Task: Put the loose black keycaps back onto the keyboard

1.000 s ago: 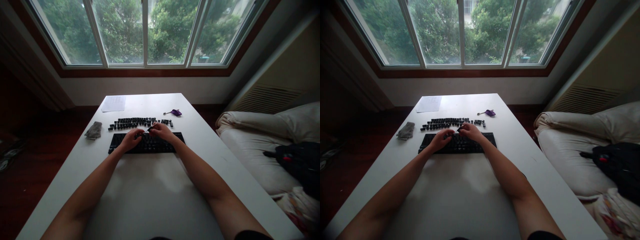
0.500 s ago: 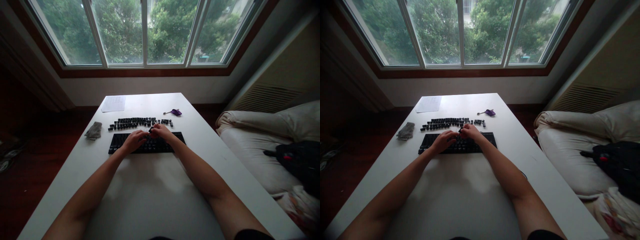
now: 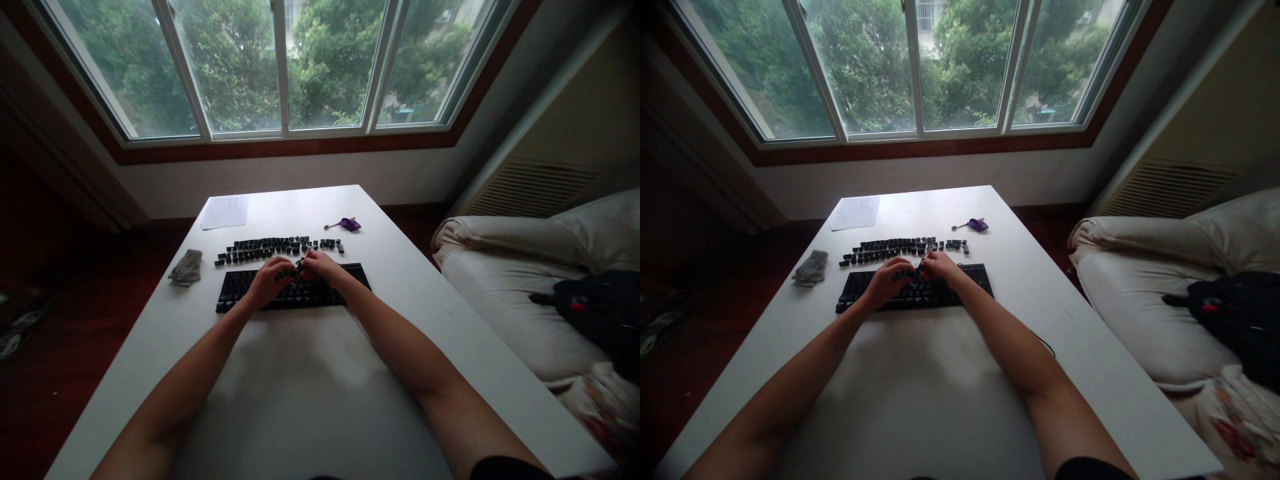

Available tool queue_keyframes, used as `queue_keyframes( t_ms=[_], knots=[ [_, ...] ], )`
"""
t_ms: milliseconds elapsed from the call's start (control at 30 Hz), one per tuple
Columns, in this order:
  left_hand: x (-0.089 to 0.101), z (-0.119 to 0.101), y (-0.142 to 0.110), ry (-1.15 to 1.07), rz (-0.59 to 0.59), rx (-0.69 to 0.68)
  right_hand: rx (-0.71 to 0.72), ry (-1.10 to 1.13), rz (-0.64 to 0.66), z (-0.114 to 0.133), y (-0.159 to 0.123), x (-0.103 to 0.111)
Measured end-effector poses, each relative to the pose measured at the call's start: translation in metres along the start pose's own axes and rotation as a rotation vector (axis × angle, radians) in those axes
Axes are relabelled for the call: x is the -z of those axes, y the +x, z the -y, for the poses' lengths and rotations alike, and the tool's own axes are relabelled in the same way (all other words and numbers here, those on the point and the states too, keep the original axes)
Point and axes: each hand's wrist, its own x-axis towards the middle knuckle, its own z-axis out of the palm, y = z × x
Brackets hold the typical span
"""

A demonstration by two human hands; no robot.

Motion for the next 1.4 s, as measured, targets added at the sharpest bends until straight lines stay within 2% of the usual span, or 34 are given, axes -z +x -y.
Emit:
queue_keyframes(
  t_ms=[133, 333, 600, 900, 1033, 1200, 1400],
  knots=[
    [0.004, 0.019, 0.013, 0.136, -0.033, 0.124, 0.009, 0.032, -0.017, 0.0, 0.001, 0.001],
    [0.004, 0.059, 0.034, 0.478, 0.018, 0.313, 0.035, 0.058, -0.03, 0.003, 0.0, 0.001],
    [-0.009, 0.078, 0.049, 0.672, 0.124, 0.389, 0.053, 0.017, -0.01, 0.003, 0.001, 0.003],
    [-0.009, 0.077, 0.048, 0.711, 0.11, 0.393, 0.11, 0.01, -0.01, 0.0, 0.006, 0.006],
    [-0.005, 0.072, 0.046, 0.686, 0.089, 0.396, 0.245, -0.095, -0.004, -0.002, 0.009, 0.006],
    [-0.003, 0.062, 0.036, 0.61, 0.05, 0.394, 0.454, -0.283, -0.075, 0.004, -0.001, 0.004],
    [-0.004, 0.046, 0.018, 0.505, 0.051, 0.29, 0.583, -0.512, -0.07, 0.009, -0.011, -0.001]
  ],
)
